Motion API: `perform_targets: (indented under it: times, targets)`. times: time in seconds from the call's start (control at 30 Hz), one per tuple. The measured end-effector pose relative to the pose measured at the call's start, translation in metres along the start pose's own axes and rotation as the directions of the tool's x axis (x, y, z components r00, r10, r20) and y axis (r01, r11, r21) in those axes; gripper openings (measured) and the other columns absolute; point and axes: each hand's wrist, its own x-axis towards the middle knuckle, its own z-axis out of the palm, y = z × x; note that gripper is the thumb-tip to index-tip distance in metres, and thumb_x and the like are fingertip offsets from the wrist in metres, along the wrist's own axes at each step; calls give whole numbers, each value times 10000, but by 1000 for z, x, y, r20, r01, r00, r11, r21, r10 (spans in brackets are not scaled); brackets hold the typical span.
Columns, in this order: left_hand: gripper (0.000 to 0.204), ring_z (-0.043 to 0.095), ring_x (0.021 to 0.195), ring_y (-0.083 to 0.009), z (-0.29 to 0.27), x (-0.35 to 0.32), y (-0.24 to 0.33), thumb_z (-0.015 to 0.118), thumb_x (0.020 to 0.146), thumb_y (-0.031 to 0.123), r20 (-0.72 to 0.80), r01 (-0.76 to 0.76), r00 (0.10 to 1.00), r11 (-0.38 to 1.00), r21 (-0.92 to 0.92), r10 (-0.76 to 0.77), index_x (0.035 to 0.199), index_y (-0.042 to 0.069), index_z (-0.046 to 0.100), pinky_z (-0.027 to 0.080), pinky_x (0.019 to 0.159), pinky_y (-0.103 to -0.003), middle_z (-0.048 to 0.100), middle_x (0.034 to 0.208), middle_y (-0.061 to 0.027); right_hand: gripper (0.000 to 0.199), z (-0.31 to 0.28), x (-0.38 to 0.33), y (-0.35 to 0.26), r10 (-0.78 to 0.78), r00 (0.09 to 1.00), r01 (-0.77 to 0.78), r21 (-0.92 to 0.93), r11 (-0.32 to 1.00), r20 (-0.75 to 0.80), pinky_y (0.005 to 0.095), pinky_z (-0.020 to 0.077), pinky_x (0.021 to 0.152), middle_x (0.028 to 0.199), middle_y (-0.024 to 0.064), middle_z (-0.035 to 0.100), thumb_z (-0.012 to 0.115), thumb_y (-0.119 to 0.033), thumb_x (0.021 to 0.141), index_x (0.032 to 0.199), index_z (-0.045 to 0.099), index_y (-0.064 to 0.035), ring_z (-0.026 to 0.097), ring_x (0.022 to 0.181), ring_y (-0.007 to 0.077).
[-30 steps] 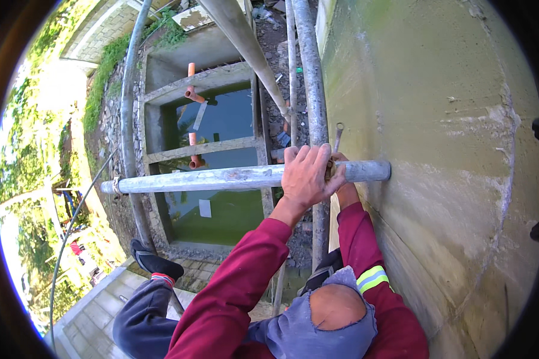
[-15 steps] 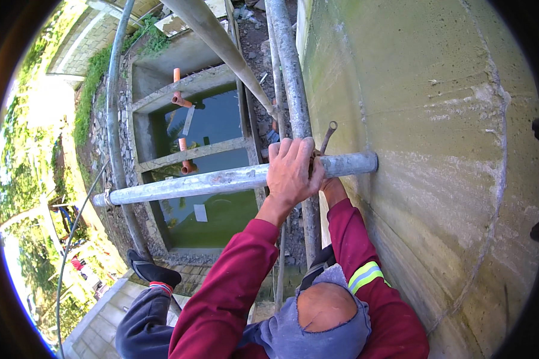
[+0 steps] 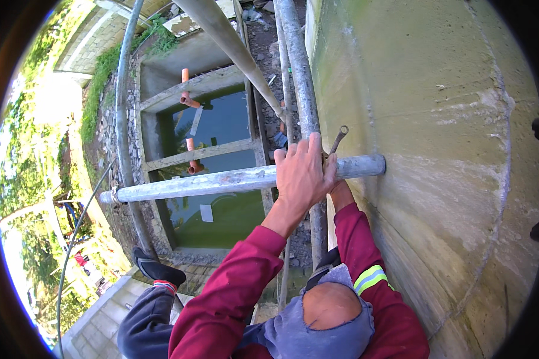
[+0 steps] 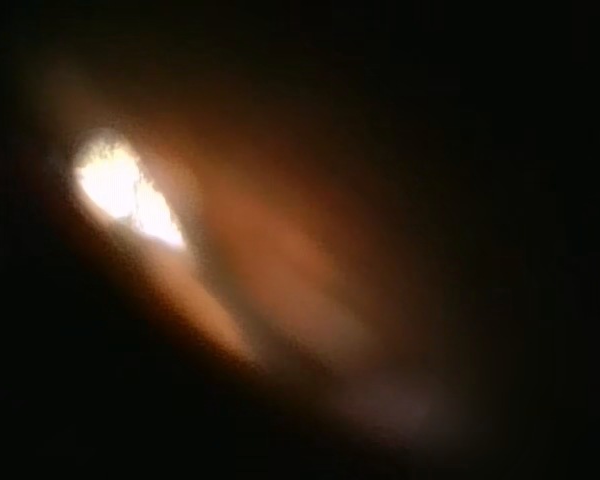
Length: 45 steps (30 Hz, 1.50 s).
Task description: The person attaches metal scaffolding poles using a clamp and wrench. They position the clamp on the intersection of two poles, tighten it with a wrench, and repeat the process for additional connections.
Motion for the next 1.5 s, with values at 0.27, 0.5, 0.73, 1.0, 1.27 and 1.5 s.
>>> perform_targets:
  times: [0.27, 0.5, 0.73, 1.0, 1.27, 1.5]
  targets:
    - [334, 628, 861, -333, -2, -4, 0, 632, 839, 175, -135, -99, 986, 995, 16, 101, 1110, 32, 499, 413, 731, -458, 636, 895, -142, 258, -1, 7, -3, -14, 1000, 14, -23, 1000, 5, 368, 587, 650, 924, 38, 746, 570, -353, 997, 996, 708, -135, 707, 773, 196]
    - [363, 653, 799, -339, 6, 2, -5, 627, 868, 212, -87, -142, 986, 990, 3, 141, 1147, 17, 499, 440, 731, -482, 670, 864, -152, 259, -1, 7, -3, -14, 1000, 15, -29, 999, 9, 368, 586, 648, 924, 38, 746, 572, -358, 997, 992, 706, -135, 707, 774, 196]
    - [334, 668, 828, -355, -15, 18, 7, 629, 871, 193, 338, 110, 932, 991, 72, -128, 1114, 11, 491, 487, 749, -476, 666, 872, -163, 261, -4, 9, -2, -23, 1000, 23, -43, 999, 8, 368, 585, 646, 924, 39, 746, 574, -362, 997, 988, 704, -136, 707, 774, 197]
    - [321, 669, 813, -373, -11, 5, 1, 614, 873, 180, 64, -27, 998, 1000, 1, 27, 1105, 7, 474, 507, 758, -492, 658, 852, -176, 263, -6, 10, -1, -23, 1000, 23, -50, 998, 2, 368, 584, 643, 924, 39, 746, 576, -368, 996, 984, 702, -137, 708, 775, 197]
    - [303, 675, 772, -378, 0, -3, -7, 618, 861, 162, -125, -166, 979, 986, -32, 161, 1097, 29, 484, 507, 727, -508, 665, 816, -173, 266, -7, 8, 0, -36, 999, 36, -70, 997, -8, 368, 583, 640, 924, 39, 746, 578, -373, 996, 980, 700, -138, 708, 776, 198]
    - [262, 675, 742, -382, 4, 2, -5, 616, 882, 178, 7, -111, 994, 994, -25, 111, 1085, 57, 504, 505, 688, -510, 674, 791, -173, 268, -18, 11, -1, -63, 998, 60, -114, 992, -25, 367, 582, 638, 924, 40, 745, 580, -378, 996, 977, 699, -139, 708, 776, 198]
